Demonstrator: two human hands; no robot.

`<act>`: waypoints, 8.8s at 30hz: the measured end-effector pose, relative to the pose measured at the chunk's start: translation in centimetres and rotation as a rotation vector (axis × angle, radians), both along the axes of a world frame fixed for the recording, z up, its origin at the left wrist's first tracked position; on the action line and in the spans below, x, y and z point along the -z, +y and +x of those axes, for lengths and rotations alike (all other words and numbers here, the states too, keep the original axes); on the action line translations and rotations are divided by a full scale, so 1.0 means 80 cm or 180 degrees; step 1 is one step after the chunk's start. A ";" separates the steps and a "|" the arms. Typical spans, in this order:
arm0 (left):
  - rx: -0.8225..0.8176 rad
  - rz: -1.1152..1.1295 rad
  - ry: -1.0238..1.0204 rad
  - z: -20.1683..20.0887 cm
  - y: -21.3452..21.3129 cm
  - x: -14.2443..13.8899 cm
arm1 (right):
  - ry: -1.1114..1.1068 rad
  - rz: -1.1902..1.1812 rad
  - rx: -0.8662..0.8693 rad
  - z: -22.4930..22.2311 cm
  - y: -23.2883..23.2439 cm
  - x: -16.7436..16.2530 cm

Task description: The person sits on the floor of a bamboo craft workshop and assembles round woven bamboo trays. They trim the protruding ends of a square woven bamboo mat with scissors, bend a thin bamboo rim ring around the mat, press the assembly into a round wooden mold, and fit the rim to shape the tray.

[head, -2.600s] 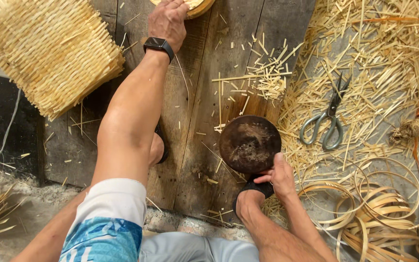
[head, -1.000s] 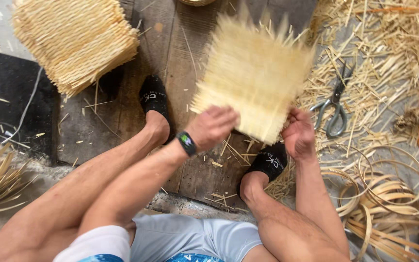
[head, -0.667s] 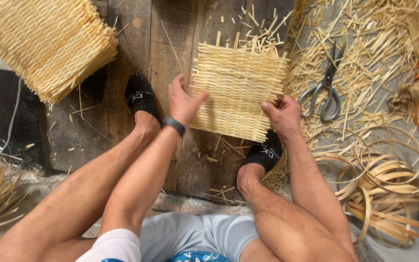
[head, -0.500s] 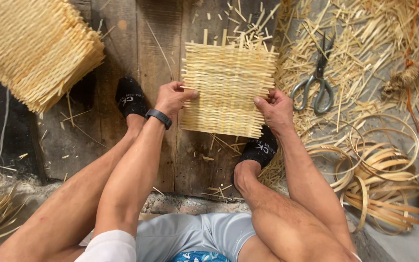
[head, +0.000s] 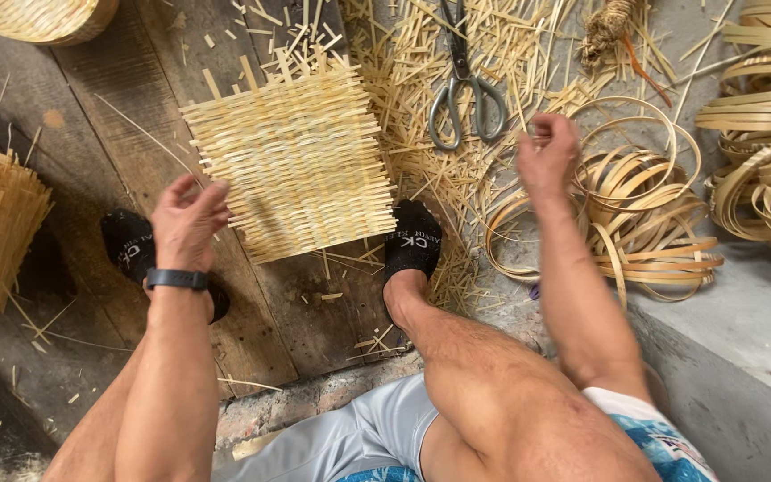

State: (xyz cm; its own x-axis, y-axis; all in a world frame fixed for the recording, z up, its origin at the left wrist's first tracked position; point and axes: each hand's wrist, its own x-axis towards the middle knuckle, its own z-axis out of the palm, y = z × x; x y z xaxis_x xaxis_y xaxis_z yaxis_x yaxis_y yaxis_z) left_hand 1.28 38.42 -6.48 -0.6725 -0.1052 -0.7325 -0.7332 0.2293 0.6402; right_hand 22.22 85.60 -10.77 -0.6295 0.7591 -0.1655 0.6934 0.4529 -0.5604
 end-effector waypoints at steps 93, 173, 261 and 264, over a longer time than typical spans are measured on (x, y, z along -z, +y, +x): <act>0.0772 -0.1069 0.1595 0.006 0.022 0.039 | 0.0155 -0.1006 -0.1003 -0.160 -0.223 -0.043; 0.2516 0.0018 0.1248 -0.090 0.108 -0.014 | 0.0083 -0.0153 -0.2430 -0.223 -0.095 -0.167; 0.1759 -0.1377 0.2441 0.083 0.177 0.018 | -0.0431 0.2238 -0.3380 -0.151 -0.048 0.044; 0.2028 -0.1309 0.2658 0.081 0.178 0.023 | -0.0062 0.2710 -0.3307 -0.155 -0.056 0.039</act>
State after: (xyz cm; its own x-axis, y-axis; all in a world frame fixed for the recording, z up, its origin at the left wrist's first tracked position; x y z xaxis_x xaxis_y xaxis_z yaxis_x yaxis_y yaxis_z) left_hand 7.77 52.66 -8.33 -0.9530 0.3026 -0.0167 0.2154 0.7153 0.6648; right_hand 9.83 81.15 -13.92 -0.9757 -0.1949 0.1003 -0.1771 0.9706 0.1628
